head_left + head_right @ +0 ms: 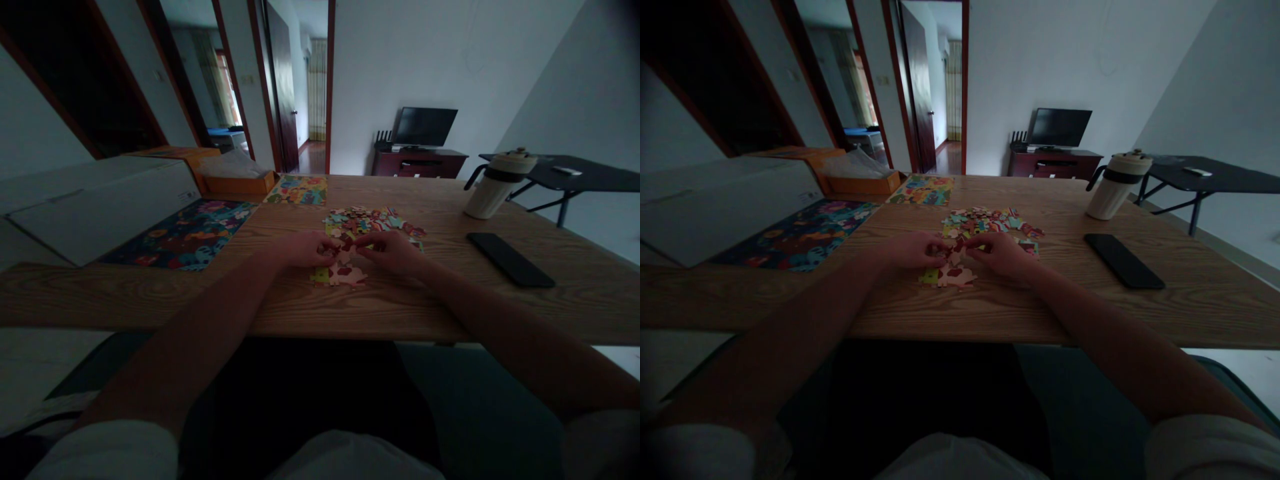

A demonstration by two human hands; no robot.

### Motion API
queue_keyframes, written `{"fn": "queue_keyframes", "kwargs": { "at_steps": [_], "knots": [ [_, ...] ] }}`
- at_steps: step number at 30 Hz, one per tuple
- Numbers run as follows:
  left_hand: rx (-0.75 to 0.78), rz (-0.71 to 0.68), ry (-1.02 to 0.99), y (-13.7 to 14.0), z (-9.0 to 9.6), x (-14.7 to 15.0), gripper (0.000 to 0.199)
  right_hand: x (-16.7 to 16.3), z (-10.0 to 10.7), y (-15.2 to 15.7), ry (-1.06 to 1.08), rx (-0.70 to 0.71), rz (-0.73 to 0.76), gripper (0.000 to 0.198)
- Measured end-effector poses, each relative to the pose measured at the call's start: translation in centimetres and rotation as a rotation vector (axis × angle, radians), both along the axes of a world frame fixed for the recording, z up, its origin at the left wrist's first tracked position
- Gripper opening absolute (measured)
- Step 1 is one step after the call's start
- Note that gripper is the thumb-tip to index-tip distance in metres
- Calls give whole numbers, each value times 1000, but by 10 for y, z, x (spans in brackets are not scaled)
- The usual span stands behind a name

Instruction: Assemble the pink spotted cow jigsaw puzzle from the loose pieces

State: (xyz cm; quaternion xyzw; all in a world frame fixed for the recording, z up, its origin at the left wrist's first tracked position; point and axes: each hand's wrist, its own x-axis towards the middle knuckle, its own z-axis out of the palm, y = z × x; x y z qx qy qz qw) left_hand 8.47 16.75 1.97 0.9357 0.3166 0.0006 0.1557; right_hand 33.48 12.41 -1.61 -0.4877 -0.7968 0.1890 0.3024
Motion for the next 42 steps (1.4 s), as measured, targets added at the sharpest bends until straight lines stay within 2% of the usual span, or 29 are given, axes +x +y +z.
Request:
{"fn": "queue_keyframes", "kwargs": {
  "at_steps": [6,13,19,24,31,42],
  "knots": [
    [0,39,-24,0,1,0,40,1,-2,-2,-3,-32,20,25],
    [-7,-6,-32,2,-4,0,38,5,-5,-2,-200,-43,132,27],
    [15,-3,14,2,-2,-1,34,5,-3,-1,-290,-3,67,32],
    [15,-6,0,2,-1,-2,37,1,-3,-1,-367,-3,79,35],
    [-10,-17,-7,0,0,1,34,-3,2,1,-373,-1,123,34],
    [55,3,1,-2,-3,6,32,-1,3,1,-387,-45,66,34]
  ]
}}
